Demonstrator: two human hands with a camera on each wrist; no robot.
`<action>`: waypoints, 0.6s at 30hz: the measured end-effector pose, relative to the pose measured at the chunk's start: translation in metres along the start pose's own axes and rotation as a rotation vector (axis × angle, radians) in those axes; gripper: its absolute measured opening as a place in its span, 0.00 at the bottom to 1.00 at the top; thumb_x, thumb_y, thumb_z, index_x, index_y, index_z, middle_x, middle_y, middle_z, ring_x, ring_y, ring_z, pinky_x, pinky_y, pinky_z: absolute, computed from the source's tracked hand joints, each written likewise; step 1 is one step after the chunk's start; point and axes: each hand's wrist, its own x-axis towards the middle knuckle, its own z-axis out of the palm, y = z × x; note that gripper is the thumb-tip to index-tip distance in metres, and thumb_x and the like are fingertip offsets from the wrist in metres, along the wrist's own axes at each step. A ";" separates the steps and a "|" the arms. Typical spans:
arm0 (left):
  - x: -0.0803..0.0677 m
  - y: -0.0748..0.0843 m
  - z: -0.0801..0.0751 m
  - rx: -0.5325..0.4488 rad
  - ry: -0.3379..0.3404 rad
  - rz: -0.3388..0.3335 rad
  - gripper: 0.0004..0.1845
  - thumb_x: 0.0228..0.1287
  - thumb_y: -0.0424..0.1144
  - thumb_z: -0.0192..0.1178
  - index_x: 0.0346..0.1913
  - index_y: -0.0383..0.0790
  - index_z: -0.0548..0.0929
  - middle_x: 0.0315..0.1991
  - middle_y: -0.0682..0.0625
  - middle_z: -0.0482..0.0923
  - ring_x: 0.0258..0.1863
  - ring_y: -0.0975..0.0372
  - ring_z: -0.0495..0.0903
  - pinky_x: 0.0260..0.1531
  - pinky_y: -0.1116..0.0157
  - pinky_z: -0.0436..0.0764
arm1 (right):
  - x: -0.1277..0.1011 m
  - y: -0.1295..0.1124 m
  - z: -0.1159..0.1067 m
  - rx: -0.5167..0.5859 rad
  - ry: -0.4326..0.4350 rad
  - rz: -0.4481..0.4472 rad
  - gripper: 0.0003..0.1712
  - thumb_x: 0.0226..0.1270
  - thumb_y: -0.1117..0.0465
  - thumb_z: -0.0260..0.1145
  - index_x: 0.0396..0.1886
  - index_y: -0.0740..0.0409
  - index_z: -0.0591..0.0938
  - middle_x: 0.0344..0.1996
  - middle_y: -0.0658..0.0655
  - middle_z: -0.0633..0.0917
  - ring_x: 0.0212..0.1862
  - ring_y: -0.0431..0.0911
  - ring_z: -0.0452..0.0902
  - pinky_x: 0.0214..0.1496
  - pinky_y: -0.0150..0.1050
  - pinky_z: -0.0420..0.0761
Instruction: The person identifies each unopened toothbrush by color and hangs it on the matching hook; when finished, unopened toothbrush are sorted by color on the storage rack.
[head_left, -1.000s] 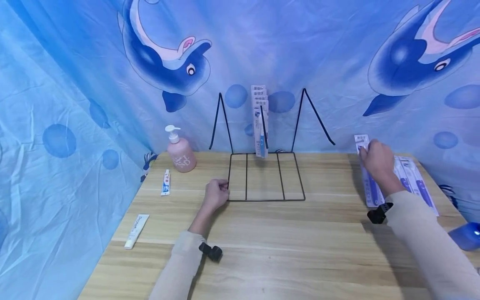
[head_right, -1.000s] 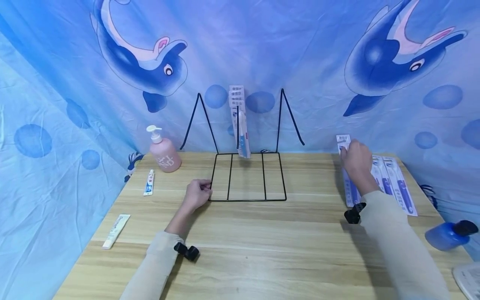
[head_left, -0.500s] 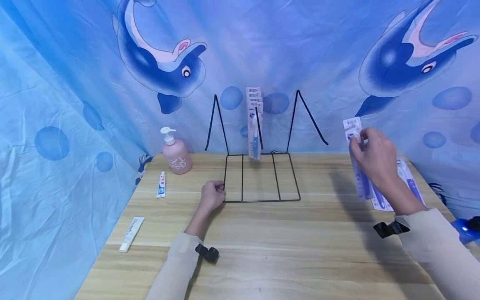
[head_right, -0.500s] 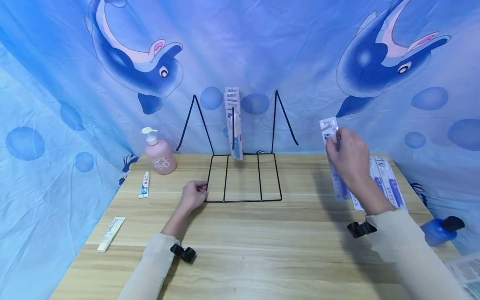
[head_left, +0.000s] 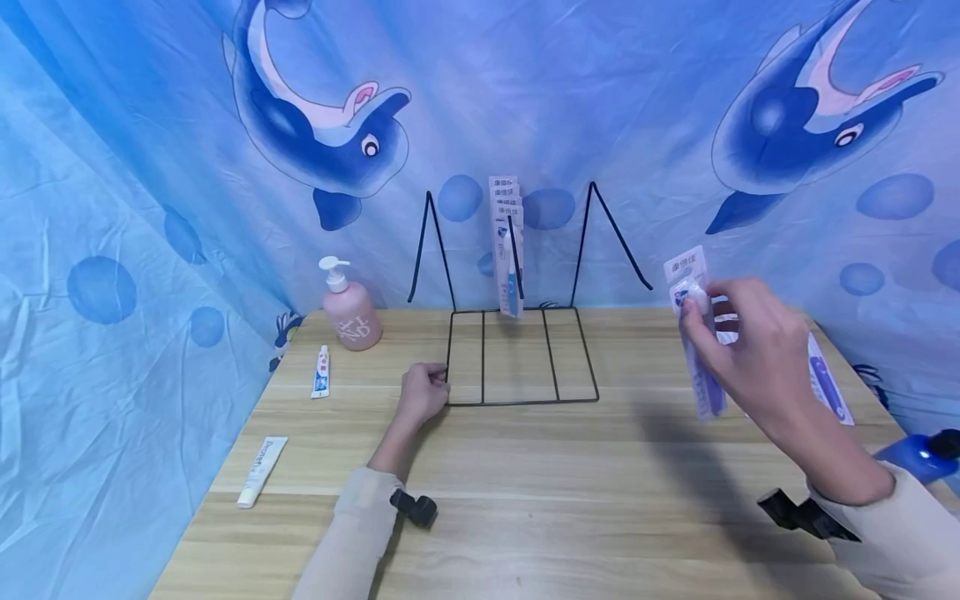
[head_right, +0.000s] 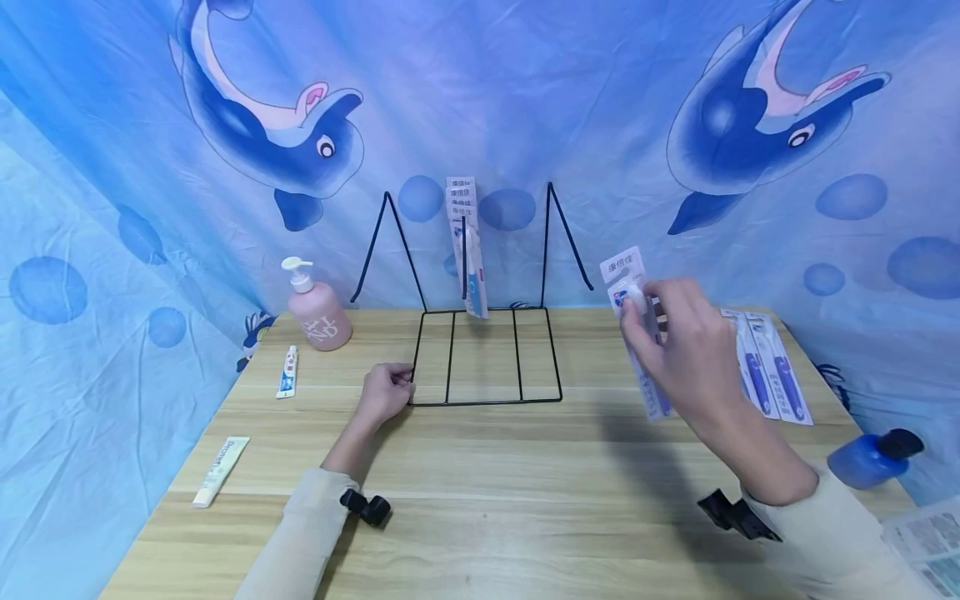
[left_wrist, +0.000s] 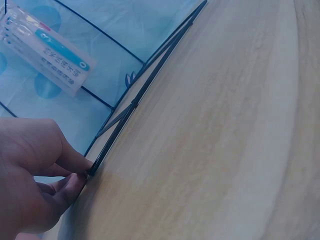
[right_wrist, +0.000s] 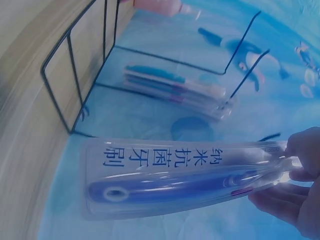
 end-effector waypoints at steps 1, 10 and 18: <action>0.000 0.000 0.000 -0.001 0.002 0.003 0.20 0.54 0.21 0.59 0.53 0.24 0.82 0.35 0.43 0.81 0.35 0.56 0.80 0.41 0.61 0.83 | 0.000 -0.003 -0.001 0.008 0.004 -0.010 0.13 0.59 0.64 0.68 0.39 0.70 0.82 0.32 0.64 0.84 0.29 0.56 0.84 0.38 0.10 0.68; -0.001 0.002 -0.001 0.008 0.012 0.012 0.20 0.53 0.21 0.59 0.52 0.24 0.82 0.35 0.42 0.82 0.35 0.55 0.81 0.41 0.60 0.84 | -0.003 -0.019 0.006 0.022 -0.052 -0.058 0.14 0.62 0.61 0.66 0.41 0.70 0.81 0.33 0.62 0.82 0.30 0.51 0.84 0.28 0.30 0.83; -0.001 0.003 -0.001 0.012 0.018 0.021 0.20 0.53 0.21 0.59 0.51 0.24 0.83 0.35 0.42 0.83 0.34 0.56 0.81 0.41 0.60 0.84 | -0.009 -0.010 0.029 0.034 -0.059 -0.033 0.13 0.56 0.70 0.72 0.41 0.69 0.81 0.32 0.63 0.83 0.28 0.52 0.83 0.23 0.45 0.84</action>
